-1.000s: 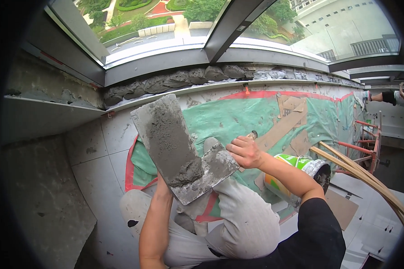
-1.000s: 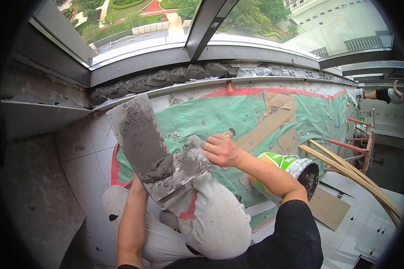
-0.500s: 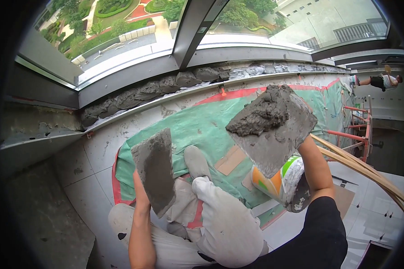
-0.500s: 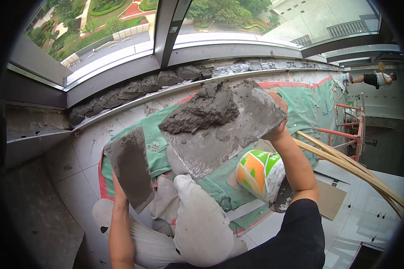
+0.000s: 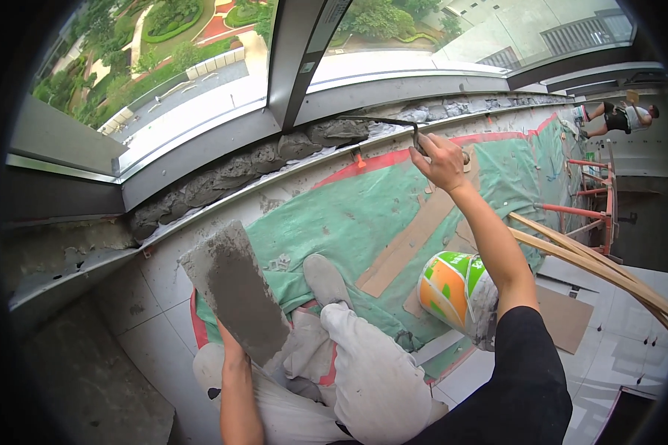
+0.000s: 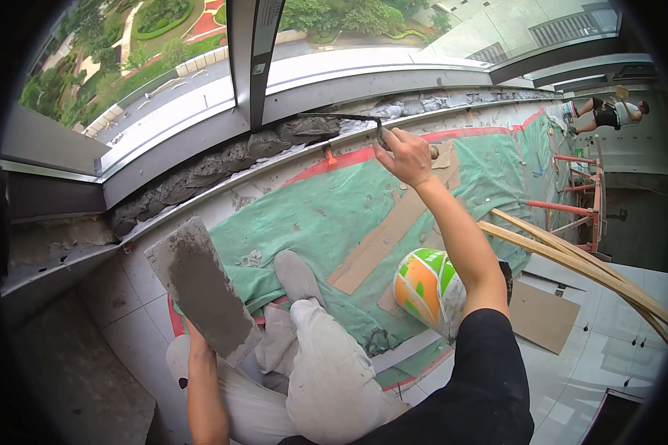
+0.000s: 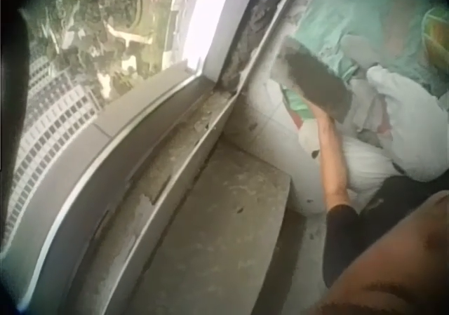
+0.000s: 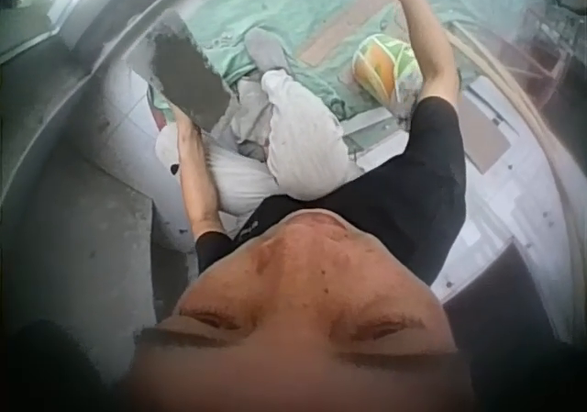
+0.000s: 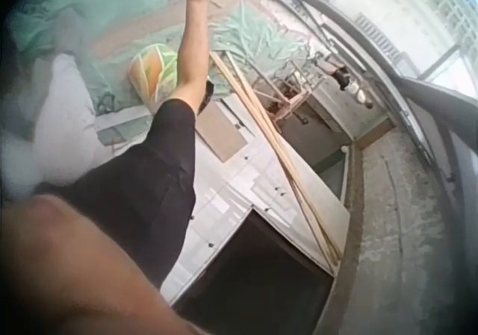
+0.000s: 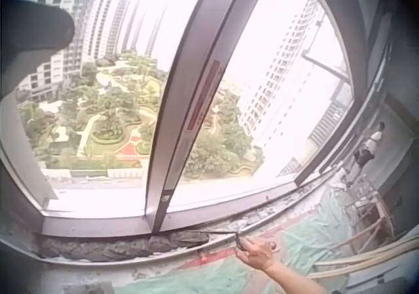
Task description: Apply mortar to the back of a tile and onto a wall surface during a renovation project.
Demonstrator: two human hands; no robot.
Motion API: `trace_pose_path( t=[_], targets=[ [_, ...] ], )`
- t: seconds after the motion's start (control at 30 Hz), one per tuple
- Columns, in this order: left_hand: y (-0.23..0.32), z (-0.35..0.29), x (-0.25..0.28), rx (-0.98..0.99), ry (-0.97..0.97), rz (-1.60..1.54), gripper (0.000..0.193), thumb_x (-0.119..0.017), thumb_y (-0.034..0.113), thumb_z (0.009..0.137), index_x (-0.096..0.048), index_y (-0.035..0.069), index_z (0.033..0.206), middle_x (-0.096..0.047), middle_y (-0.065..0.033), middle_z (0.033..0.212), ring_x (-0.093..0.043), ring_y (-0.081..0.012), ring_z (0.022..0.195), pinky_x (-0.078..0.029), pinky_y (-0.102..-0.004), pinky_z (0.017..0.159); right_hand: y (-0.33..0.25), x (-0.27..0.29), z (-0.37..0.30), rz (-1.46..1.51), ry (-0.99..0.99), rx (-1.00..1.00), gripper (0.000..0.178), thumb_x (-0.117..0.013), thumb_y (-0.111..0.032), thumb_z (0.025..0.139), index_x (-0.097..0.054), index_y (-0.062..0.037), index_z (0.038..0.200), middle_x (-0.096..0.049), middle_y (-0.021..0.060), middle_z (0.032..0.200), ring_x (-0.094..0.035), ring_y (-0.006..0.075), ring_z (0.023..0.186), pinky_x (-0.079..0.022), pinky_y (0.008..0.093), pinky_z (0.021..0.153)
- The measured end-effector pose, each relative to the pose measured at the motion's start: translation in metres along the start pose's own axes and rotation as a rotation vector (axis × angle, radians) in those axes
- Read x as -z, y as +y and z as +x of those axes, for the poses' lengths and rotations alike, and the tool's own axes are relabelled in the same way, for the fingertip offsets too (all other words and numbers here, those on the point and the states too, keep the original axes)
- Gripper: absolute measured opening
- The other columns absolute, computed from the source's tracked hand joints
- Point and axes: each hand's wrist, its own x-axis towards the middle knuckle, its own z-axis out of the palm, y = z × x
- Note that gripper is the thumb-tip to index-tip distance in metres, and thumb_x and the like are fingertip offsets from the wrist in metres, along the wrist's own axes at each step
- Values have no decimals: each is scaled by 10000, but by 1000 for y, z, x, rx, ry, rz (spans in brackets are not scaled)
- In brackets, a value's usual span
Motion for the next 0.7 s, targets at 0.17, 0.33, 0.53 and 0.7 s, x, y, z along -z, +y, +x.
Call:
trace_pose_path(
  t=[0.17, 0.33, 0.53, 0.7],
  targets=[
    [-14, 3, 13, 93, -126, -295, 420, -554, 309, 1212, -622, 86, 1562, -733, -57, 1353, -763, -194, 1127, -673, -358, 903, -38, 174, -77, 12, -100, -221, 275, -821, -294, 1019, -761, -51, 1131, -746, 101, 911, -738, 327, 733, -568, 450, 656],
    [-27, -7, 14, 222, -320, -264, 396, -573, 357, 1198, -682, 84, 1463, -753, -62, 1289, -764, -212, 1106, -664, -376, 903, -75, 376, -201, -135, -143, -555, 261, -818, -286, 1024, -734, -39, 1010, -691, 145, 822, -687, 352, 699, -515, 465, 652],
    [8, -27, 21, 206, -292, -32, 358, -581, 373, 1186, -707, 93, 1370, -743, -58, 1162, -757, -224, 992, -658, -393, 832, -114, 518, -313, -336, -557, -918, 450, -728, -497, 1059, -732, -57, 964, -732, 160, 841, -692, 401, 788, -557, 480, 736],
    [64, -49, -29, 34, -244, 82, 365, -564, 343, 1186, -701, 51, 1358, -743, -82, 1181, -759, -232, 1015, -659, -394, 837, -120, 532, -406, -184, -498, -1168, 521, -717, -547, 1073, -754, -34, 990, -724, 125, 797, -703, 304, 660, -565, 459, 646]
  ],
)
